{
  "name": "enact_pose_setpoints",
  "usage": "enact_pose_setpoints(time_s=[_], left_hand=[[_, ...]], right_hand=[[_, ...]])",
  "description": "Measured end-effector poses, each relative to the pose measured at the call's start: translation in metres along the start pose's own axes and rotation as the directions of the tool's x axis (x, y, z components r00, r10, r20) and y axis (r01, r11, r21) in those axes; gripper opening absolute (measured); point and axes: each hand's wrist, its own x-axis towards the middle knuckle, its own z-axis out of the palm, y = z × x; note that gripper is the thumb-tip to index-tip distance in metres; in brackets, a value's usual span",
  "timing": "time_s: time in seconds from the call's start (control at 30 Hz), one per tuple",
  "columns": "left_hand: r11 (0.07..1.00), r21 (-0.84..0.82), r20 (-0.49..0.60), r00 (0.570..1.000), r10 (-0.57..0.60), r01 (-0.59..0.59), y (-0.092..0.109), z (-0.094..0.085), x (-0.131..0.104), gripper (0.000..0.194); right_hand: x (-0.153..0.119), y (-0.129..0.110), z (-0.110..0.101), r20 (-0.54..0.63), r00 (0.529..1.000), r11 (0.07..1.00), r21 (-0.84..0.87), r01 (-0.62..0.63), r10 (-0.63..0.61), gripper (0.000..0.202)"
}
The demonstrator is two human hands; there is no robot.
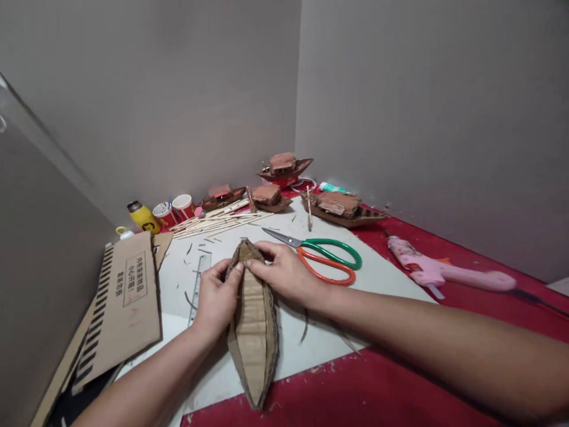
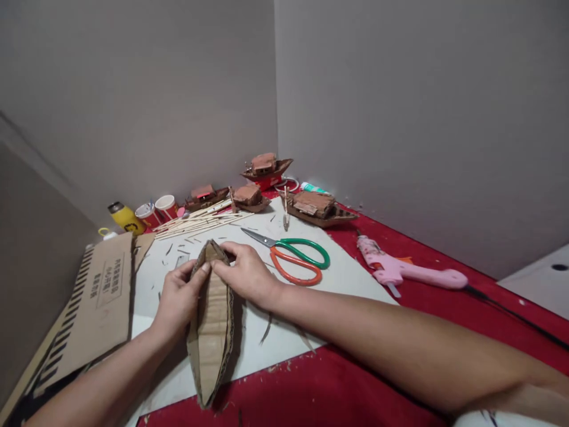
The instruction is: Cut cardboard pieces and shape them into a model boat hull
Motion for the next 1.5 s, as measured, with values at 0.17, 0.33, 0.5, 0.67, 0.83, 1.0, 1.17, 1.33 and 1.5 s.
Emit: enact_pose_setpoints(time_s=[0.17,0.33,0.5,0.67,0.83,1.0,1.17,1.33,1.5], left_hand=[[1.0,-0.014,-0.038,0.999,0.019,-0.02,0.0,-0.006,-0.001,0.025],[0.998,0.051,-0.019,0.999,0.036,-0.035,0.002,-0.004,-0.006,0.023],[0.997,0.075,-0.035,0.999,-0.011,0.014,0.001,-0.003,-0.005,0.019],[0.996,0.041,-0.023,0.997,-0.079,0.08,-0.003,-0.005,-0.002,0.021],[0.997,-0.011,-0.011,0.997,-0.075,0.075,-0.002,-0.004,-0.002,0.021],[0.999,0.035,0.021,0.999,-0.036,0.035,-0.003,-0.003,-0.005,0.021],[0.997,0.074,0.024,1.0,0.001,-0.003,-0.003,-0.003,-0.006,0.024],[0.987,0.138,0.004,0.996,0.085,-0.084,-0.004,-0.005,-0.006,0.02],[0.961,0.242,-0.014,0.99,0.139,-0.131,-0.002,-0.003,-0.009,0.016]], right_hand=[[-0.003,0.001,-0.002,0.055,0.997,0.995,-0.08,-0.056,0.061,0.012],[-0.007,0.006,-0.002,0.081,0.989,0.992,-0.031,-0.124,0.126,0.011],[-0.009,0.012,0.002,0.036,0.988,0.989,-0.016,-0.149,0.149,0.007],[-0.006,0.015,0.001,0.034,0.987,0.985,-0.077,-0.157,0.16,0.007],[-0.005,0.008,-0.002,0.037,0.992,0.989,-0.089,-0.118,0.122,0.018],[-0.002,0.005,-0.003,0.093,0.996,0.998,-0.058,0.0,0.006,0.016],[-0.003,0.005,-0.002,0.095,0.995,0.999,-0.042,-0.01,0.014,0.017],[-0.003,0.0,-0.003,0.076,0.997,0.997,-0.076,0.016,-0.01,0.016],[-0.004,-0.002,-0.004,0.052,0.999,0.998,-0.066,0.009,-0.005,0.012]])
